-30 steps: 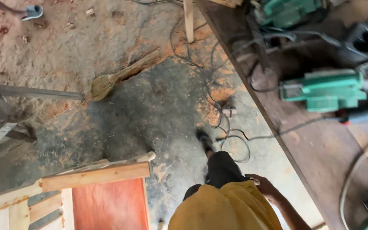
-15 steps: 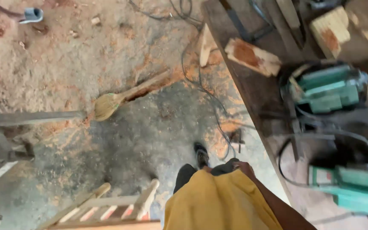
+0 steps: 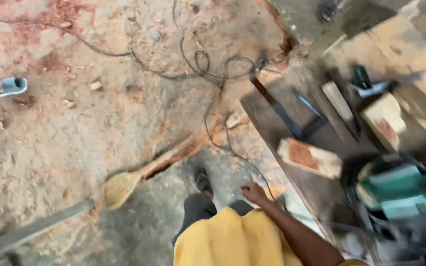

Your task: The person works on a green electric wood planer at a workbench, using a hex key to loosen and adjust the blade assembly on the planer base, repositioning the blade and metal plate by hand. They then pick up a small can and apply its contents onto a piece of wood using a small stick.

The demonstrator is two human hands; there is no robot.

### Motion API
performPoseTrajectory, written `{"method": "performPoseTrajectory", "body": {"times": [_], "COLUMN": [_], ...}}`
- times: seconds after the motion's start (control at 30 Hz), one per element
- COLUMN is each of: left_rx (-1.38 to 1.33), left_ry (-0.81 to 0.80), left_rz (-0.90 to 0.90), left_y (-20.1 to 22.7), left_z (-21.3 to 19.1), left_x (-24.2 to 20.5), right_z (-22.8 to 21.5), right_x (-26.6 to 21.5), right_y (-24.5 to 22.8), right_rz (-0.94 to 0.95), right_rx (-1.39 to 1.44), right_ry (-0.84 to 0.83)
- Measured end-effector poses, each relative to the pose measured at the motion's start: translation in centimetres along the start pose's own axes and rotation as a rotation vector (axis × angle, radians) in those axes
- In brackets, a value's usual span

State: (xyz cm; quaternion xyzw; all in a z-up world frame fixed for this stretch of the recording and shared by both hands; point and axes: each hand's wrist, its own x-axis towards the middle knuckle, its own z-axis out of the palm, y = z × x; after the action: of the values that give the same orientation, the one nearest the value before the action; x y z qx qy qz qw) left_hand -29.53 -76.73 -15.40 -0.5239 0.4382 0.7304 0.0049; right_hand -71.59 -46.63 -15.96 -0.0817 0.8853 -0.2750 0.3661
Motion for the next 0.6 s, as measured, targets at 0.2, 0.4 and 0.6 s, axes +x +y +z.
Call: {"method": "performPoseTrajectory", "body": {"times": [0.2,0.4,0.6], "left_rx": [0.011,-0.096,-0.246], "left_ry": [0.082,0.099,0.019], "left_rz": [0.003,0.045,0.107], "left_y": [11.6,30.5,30.0], "left_z": [-4.8,-1.5,2.6], "left_x": [13.6,31.2,38.8], "right_z": [-0.8,-4.8,-9.0], "right_x": [8.3,20.4,38.6], "right_y": [-3.8,-13.3,-23.7], "right_rz": [-0.263,0.225,0.023], "right_rx": [-0.021,0.29,0.027], "right_ry": [0.195,0.134,0.122]}}
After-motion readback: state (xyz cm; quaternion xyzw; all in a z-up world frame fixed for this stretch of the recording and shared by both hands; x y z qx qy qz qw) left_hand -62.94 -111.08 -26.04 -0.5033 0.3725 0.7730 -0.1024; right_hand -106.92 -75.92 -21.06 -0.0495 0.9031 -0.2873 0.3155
